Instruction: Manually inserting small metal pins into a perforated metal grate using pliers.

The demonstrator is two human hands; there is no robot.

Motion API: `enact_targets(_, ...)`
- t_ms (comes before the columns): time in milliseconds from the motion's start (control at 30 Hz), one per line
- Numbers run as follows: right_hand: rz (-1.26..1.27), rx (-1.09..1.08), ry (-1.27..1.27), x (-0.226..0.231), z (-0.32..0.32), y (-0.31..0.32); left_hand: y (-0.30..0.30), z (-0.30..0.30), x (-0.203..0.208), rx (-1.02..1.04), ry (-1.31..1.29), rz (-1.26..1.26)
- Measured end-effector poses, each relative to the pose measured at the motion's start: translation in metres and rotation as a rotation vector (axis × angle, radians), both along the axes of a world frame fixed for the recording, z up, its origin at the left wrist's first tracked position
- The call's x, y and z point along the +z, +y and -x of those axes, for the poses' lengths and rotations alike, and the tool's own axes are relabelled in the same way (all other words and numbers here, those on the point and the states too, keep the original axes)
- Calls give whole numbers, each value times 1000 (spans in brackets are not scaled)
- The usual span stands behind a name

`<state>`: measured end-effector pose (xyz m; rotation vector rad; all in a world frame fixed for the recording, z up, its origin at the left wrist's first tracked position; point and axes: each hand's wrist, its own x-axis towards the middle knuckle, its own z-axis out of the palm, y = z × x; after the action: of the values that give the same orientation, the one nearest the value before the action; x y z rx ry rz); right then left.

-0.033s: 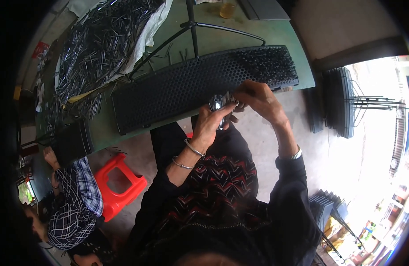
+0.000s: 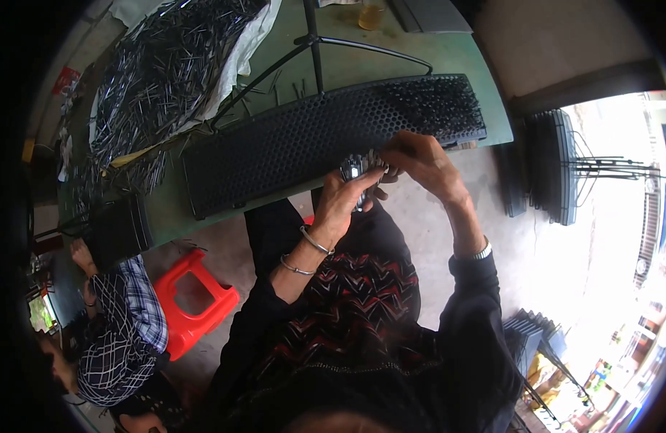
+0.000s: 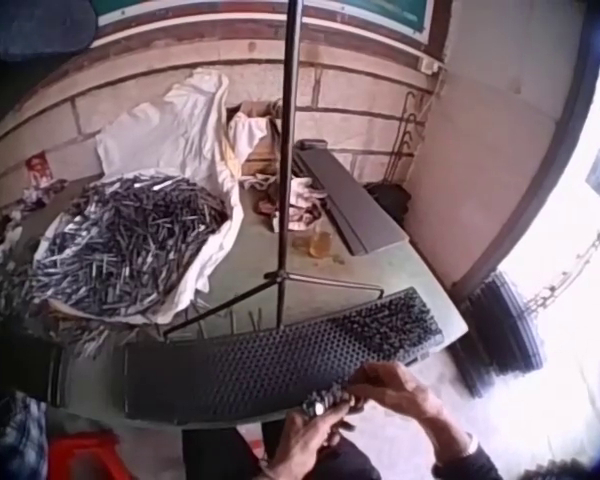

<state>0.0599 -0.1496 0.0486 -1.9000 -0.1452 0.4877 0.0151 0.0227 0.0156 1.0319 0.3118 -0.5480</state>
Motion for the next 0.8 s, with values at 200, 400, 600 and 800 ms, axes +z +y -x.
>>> enact_targets(200,-23,-8,26,1,-2,2,2,0,0,16,-1,-13)
enact_targets(400,-14,-44,29,1,-5,5,-2,-2,1,96,19,-6)
enact_targets(600,-52,-168,-78,12,-12,4,0,-3,-1,195,26,-16)
enact_targets(800,208,-544,-624,4,-35,26,-3,-2,4,109,85,116)
